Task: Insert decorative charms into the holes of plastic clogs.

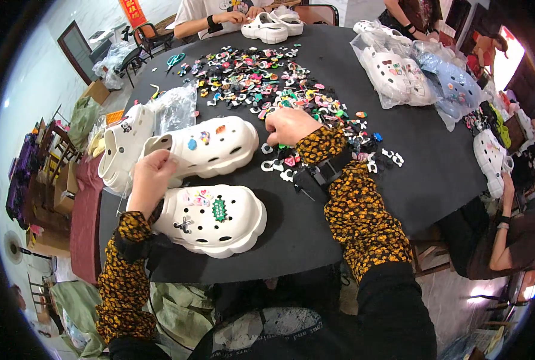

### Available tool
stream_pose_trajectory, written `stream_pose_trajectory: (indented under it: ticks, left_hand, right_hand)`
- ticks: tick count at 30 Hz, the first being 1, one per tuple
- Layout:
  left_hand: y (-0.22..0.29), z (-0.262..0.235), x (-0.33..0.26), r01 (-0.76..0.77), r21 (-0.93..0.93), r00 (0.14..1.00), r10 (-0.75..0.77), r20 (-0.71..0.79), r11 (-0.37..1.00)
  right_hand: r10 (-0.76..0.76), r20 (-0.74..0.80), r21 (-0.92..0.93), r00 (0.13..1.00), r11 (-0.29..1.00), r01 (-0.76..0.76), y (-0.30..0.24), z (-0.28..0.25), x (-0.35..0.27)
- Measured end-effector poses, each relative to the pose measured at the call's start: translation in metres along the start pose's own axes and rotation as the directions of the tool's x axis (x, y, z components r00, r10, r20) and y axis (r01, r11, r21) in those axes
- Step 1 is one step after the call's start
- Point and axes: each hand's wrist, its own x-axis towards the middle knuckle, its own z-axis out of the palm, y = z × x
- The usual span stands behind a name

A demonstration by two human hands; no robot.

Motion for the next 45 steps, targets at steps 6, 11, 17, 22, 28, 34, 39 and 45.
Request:
stream_pose_trajectory:
  ticks: [6,11,17,22,28,34,39,45]
  left_hand:
    - [0.011,0.0,-0.002,-0.035,0.13,0.999,0.031,0.026,0.991]
    - [0.011,0.0,-0.005,-0.058,0.211,0.998,0.056,0.017,0.976]
    - [0.002,-0.007,-0.004,-0.035,0.161,0.993,0.053,-0.107,0.986]
    - [0.0,-0.007,0.002,0.014,-0.152,0.984,-0.041,-0.175,0.988]
    - [0.022,-0.006,-0.006,0.114,-0.174,0.986,-0.132,-0.099,0.978]
    - [-0.006,0.001,-0.008,-0.026,-0.078,0.989,0.014,-0.145,0.997]
    - [0.009,0.0,-0.011,-0.022,-0.002,0.996,0.022,-0.091,1.0]
    - [0.007,0.001,-0.011,-0.08,0.06,0.996,0.082,-0.033,0.995]
  right_hand:
    - [0.062,-0.098,-0.025,0.993,0.998,-0.065,0.009,-0.007,0.001]
    - [0.163,-0.301,-0.071,0.94,0.979,-0.192,0.012,-0.021,0.0]
    - [-0.023,-0.521,-0.144,0.853,0.988,-0.062,0.003,-0.024,0.0]
    - [-0.053,-0.339,-0.037,0.939,0.998,0.043,-0.001,0.005,0.016]
    - [-0.094,-0.015,-0.203,0.995,0.975,0.089,-0.028,0.035,0.01]
    - [-0.055,0.186,-0.172,0.981,0.981,0.088,-0.029,0.023,0.003]
    - [-0.015,0.073,-0.197,0.997,0.98,0.03,-0.02,0.012,-0.002]
    - [-0.027,-0.159,-0.303,0.987,0.953,-0.022,-0.01,-0.004,-0.005]
